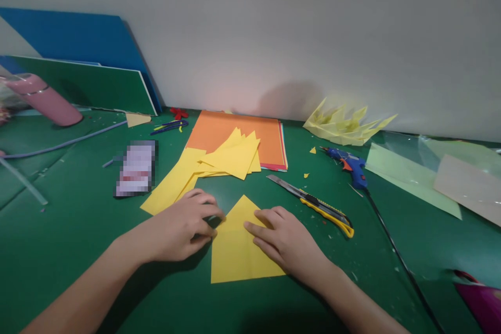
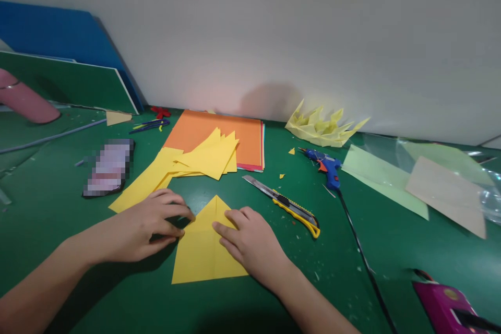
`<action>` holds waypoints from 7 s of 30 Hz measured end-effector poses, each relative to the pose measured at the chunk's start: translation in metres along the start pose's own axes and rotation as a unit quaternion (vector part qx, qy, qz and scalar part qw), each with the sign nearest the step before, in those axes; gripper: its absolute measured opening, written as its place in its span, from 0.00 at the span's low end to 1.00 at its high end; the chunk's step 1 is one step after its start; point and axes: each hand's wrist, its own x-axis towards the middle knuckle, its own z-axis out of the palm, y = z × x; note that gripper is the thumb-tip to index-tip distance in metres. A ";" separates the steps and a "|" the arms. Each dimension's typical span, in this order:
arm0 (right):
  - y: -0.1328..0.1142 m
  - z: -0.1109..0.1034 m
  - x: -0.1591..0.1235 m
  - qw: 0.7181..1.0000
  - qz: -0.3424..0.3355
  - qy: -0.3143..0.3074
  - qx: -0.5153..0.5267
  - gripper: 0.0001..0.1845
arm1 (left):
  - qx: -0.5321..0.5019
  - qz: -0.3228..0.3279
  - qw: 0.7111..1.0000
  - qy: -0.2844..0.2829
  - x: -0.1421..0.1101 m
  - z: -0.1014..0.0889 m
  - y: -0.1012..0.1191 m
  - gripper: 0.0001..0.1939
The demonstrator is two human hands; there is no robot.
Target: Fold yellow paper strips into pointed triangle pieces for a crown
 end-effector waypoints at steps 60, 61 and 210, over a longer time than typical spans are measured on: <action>0.019 0.007 0.001 0.975 0.035 0.209 0.071 0.09 | -0.022 -0.071 0.997 0.002 0.031 0.046 0.013 0.23; 0.018 0.007 0.001 0.974 0.036 0.211 0.073 0.08 | -0.022 -0.072 0.997 0.006 0.031 0.046 0.013 0.23; 0.008 0.005 0.003 0.994 0.037 0.106 -0.015 0.17 | 0.067 -0.162 0.982 0.064 0.033 0.058 0.022 0.27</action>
